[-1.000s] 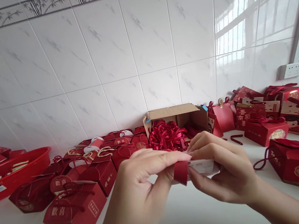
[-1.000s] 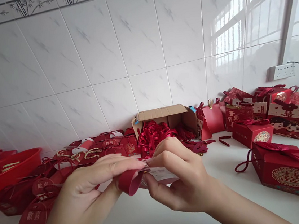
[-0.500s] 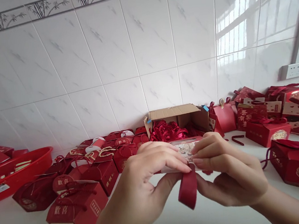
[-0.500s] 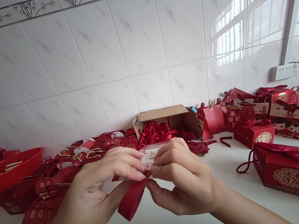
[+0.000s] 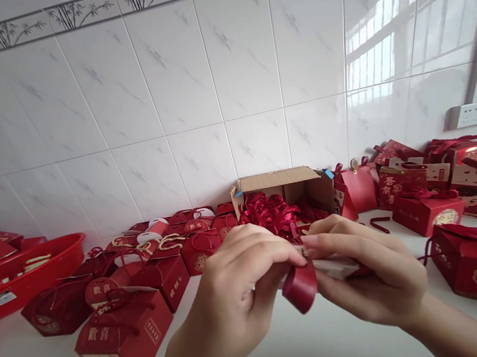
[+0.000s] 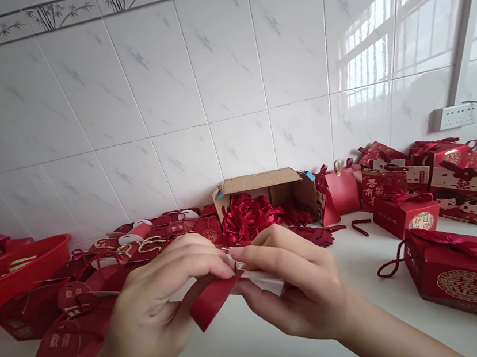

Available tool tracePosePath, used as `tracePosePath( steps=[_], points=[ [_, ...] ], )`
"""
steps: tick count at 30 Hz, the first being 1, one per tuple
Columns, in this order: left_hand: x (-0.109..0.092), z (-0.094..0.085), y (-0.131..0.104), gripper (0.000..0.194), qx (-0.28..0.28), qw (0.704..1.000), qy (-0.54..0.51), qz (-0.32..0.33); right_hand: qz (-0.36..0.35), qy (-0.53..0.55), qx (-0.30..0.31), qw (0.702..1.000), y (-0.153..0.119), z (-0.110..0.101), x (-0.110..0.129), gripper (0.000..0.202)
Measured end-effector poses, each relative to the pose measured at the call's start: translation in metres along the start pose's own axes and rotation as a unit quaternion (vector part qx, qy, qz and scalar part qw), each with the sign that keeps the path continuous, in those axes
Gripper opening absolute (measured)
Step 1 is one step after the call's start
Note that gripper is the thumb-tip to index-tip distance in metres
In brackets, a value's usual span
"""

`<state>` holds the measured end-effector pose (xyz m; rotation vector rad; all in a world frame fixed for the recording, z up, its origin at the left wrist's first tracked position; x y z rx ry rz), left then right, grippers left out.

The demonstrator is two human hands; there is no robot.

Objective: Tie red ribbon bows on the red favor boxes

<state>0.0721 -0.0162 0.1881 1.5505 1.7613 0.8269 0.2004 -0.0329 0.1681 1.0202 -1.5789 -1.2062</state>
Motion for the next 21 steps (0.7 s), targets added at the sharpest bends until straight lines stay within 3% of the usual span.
tracePosePath(
  steps=[15,21],
  points=[
    [-0.0027,0.0013,0.0028,0.023,-0.048,0.998,0.013,0.031,0.004,-0.047,-0.034,0.998,0.0021,-0.0025,-0.0008,0.030],
    [0.0009,0.0013,0.0009,0.025,-0.051,0.998,0.027,0.014,0.020,-0.065,-0.034,0.997,0.0022,-0.0002,-0.0052,0.026]
  ],
)
Point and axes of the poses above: each hand's wrist, its own y-axis towards the middle knuckle, its own z-axis out of the palm, x = y × z, the point moved 8 cm from there along y, towards the middle knuckle, and after that the axes turned 11 degrees about z, right-handed, at the moved point
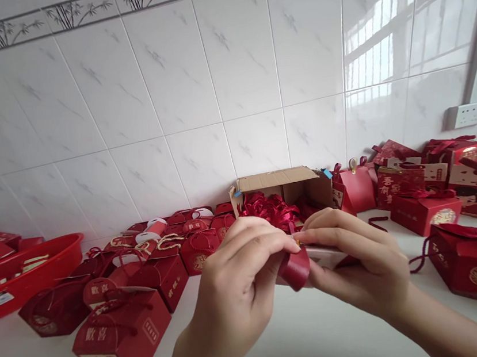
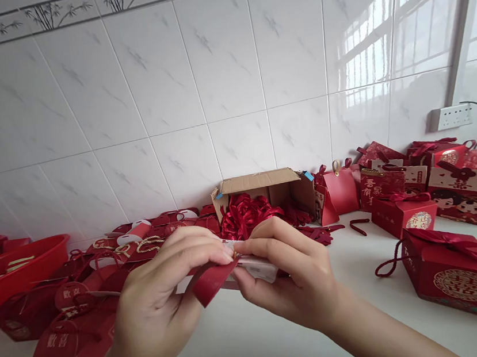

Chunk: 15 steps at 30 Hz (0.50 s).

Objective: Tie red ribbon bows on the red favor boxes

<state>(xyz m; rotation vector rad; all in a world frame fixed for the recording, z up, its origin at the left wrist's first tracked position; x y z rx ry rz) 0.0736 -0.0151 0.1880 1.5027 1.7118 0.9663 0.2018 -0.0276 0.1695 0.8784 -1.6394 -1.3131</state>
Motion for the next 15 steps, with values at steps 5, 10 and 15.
tracePosePath(
  steps=[5,10,15],
  points=[
    [0.0014,-0.0002,-0.0005,0.025,0.006,1.000,0.005,-0.009,0.004,0.010,0.007,1.000,-0.0016,0.0022,-0.0021,0.022],
    [0.0056,0.0008,-0.0011,0.023,0.028,0.999,0.010,-0.035,-0.023,0.006,0.023,0.999,-0.0039,0.0036,0.0004,0.022],
    [0.0102,0.0033,-0.0059,0.027,0.032,0.991,-0.075,-0.102,-0.032,0.017,0.045,0.998,-0.0042,0.0043,0.0026,0.020]
  ],
)
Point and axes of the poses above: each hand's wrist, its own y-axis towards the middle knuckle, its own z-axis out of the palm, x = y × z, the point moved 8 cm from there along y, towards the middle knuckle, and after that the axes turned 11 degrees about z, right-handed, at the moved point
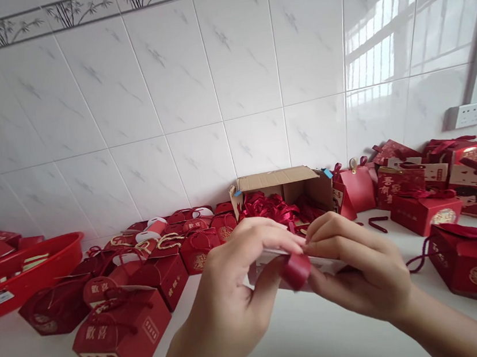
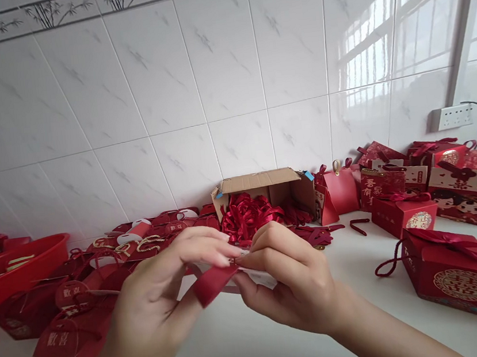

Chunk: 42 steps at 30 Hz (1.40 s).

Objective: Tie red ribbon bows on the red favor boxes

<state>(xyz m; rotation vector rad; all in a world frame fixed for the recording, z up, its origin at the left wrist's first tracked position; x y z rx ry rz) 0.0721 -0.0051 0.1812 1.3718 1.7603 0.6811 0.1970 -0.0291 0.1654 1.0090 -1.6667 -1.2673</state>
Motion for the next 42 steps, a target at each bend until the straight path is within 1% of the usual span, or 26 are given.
tracePosePath(
  steps=[3,5,6,9,10,14,16,18,20,21,24,26,29,32,35,40,42],
  points=[
    [0.004,-0.007,-0.001,0.025,-0.037,0.998,0.017,-0.046,0.014,0.010,0.006,1.000,0.001,0.001,-0.001,0.016],
    [0.005,-0.007,-0.001,0.021,-0.041,0.997,0.025,-0.060,0.025,0.013,0.009,1.000,0.001,0.002,-0.002,0.014],
    [0.006,-0.006,0.000,0.023,-0.041,0.997,0.013,-0.067,0.030,0.012,0.006,0.999,0.001,0.002,-0.003,0.013],
    [0.009,-0.002,0.000,0.044,-0.048,0.995,-0.044,-0.079,0.047,0.005,-0.012,0.999,0.001,0.001,-0.005,0.011],
    [0.010,-0.001,0.000,0.047,-0.053,0.994,-0.056,-0.080,0.053,0.004,-0.016,0.998,0.001,0.000,-0.005,0.011],
    [0.011,0.000,-0.002,0.048,-0.076,0.993,-0.063,-0.068,0.080,0.006,-0.025,0.996,0.000,0.002,-0.008,0.010],
    [0.014,-0.001,-0.003,0.048,-0.084,0.993,-0.055,-0.067,0.110,0.001,-0.028,0.994,0.000,0.004,-0.013,0.009],
    [0.021,-0.001,-0.003,0.048,-0.091,0.991,-0.050,-0.088,0.164,0.010,-0.016,0.986,-0.001,0.007,-0.024,0.006],
    [0.032,0.000,-0.005,0.049,-0.101,0.985,-0.058,-0.127,0.247,0.053,0.013,0.967,-0.003,0.013,-0.039,0.003],
    [0.037,0.000,-0.007,0.050,-0.110,0.981,-0.065,-0.146,0.294,0.087,0.029,0.951,-0.006,0.016,-0.047,0.005],
    [0.048,0.001,-0.010,0.058,-0.146,0.970,-0.082,-0.177,0.417,0.191,0.066,0.886,-0.016,0.027,-0.064,0.015],
    [0.052,0.003,-0.011,0.061,-0.158,0.966,-0.087,-0.183,0.464,0.237,0.076,0.850,-0.021,0.031,-0.070,0.022],
    [0.055,0.006,-0.012,0.059,-0.158,0.964,-0.095,-0.190,0.506,0.255,0.083,0.820,-0.024,0.032,-0.076,0.029],
    [0.052,0.007,-0.011,0.064,-0.166,0.964,-0.097,-0.185,0.527,0.257,0.098,0.804,-0.026,0.034,-0.078,0.032],
    [0.049,0.007,-0.010,0.069,-0.166,0.965,-0.083,-0.187,0.522,0.268,0.106,0.802,-0.027,0.035,-0.076,0.032],
    [0.047,0.006,-0.010,0.070,-0.190,0.964,-0.082,-0.167,0.486,0.248,0.110,0.831,-0.025,0.034,-0.073,0.029],
    [0.048,0.007,-0.011,0.071,-0.188,0.963,-0.089,-0.168,0.467,0.245,0.110,0.842,-0.023,0.034,-0.071,0.027]
  ],
)
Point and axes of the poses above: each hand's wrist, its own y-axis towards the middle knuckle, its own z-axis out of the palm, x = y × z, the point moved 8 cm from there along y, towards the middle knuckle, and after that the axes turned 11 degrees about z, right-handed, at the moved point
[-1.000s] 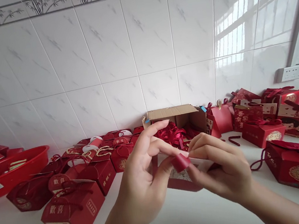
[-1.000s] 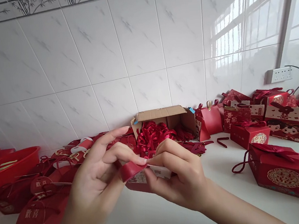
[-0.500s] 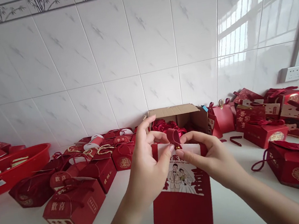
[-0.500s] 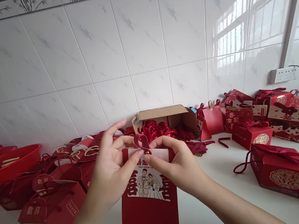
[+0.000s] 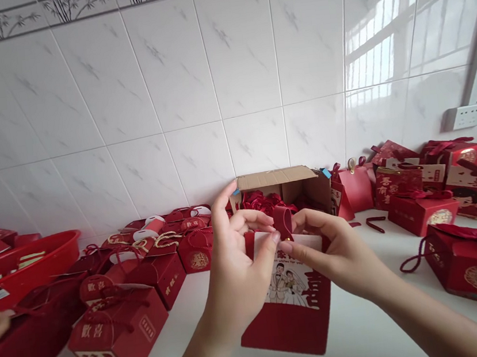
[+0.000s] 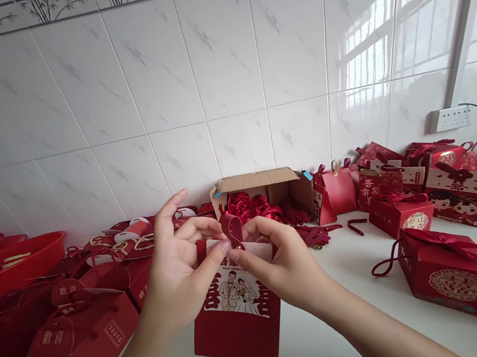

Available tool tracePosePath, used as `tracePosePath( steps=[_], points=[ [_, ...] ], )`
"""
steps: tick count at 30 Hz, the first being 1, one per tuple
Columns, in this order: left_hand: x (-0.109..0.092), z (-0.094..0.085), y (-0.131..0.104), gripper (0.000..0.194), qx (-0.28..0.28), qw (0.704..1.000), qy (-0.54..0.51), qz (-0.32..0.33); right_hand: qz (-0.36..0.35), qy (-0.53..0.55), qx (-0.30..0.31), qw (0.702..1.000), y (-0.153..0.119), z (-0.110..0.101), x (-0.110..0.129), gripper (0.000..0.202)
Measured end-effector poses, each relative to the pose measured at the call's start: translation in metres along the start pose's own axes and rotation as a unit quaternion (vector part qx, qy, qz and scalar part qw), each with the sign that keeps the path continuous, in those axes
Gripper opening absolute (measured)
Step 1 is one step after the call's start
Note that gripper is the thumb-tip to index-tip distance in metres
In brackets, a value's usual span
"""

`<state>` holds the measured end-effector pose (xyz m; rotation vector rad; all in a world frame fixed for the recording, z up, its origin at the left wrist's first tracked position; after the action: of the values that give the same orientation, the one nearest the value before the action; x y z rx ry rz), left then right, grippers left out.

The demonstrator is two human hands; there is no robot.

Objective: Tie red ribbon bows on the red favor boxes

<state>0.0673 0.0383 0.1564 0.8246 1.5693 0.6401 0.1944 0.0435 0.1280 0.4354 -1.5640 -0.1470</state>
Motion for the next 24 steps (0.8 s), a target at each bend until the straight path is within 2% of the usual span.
tracePosePath(
  steps=[3,5,9,12,15,16,18,21,22,24],
  points=[
    [0.003,-0.001,0.000,0.072,0.002,1.000,0.023,-0.004,-0.037,-0.002,0.000,0.999,0.000,0.001,0.005,0.024],
    [0.001,-0.008,0.001,0.072,-0.026,0.998,0.051,0.012,-0.056,-0.016,-0.012,0.998,0.002,-0.001,0.006,0.023],
    [-0.012,-0.027,0.005,0.064,-0.107,0.991,0.045,0.061,-0.052,-0.116,-0.101,0.987,0.019,-0.025,-0.008,0.014],
    [-0.023,-0.039,0.008,0.056,-0.141,0.986,0.010,0.093,-0.020,-0.208,-0.213,0.954,0.038,-0.068,-0.026,0.008],
    [-0.027,-0.048,0.009,0.054,-0.159,0.982,0.001,0.098,-0.011,-0.228,-0.355,0.907,0.042,-0.131,-0.031,0.008],
    [-0.027,-0.051,0.009,0.055,-0.167,0.981,0.001,0.098,-0.017,-0.223,-0.402,0.888,0.037,-0.153,-0.027,0.009],
    [-0.029,-0.058,0.009,0.057,-0.189,0.976,-0.002,0.111,-0.050,-0.206,-0.515,0.831,0.015,-0.194,-0.012,0.013],
    [-0.030,-0.064,0.009,0.059,-0.209,0.968,-0.009,0.137,-0.105,-0.177,-0.636,0.744,-0.022,-0.237,0.008,0.023],
    [-0.030,-0.064,0.009,0.060,-0.211,0.967,-0.009,0.142,-0.113,-0.163,-0.657,0.728,-0.029,-0.246,0.009,0.024],
    [-0.028,-0.063,0.009,0.061,-0.210,0.967,-0.009,0.143,-0.105,-0.121,-0.676,0.720,-0.034,-0.264,-0.002,0.024]
  ],
)
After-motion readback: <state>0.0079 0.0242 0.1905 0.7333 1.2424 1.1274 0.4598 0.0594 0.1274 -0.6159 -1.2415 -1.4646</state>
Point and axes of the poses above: each hand's wrist, its own y-axis towards the middle knuckle, its own z-axis out of the palm, x = y × z, the point moved 8 cm from there along y, towards the middle knuckle, and after that the axes turned 11 degrees about z, right-handed, at the moved point
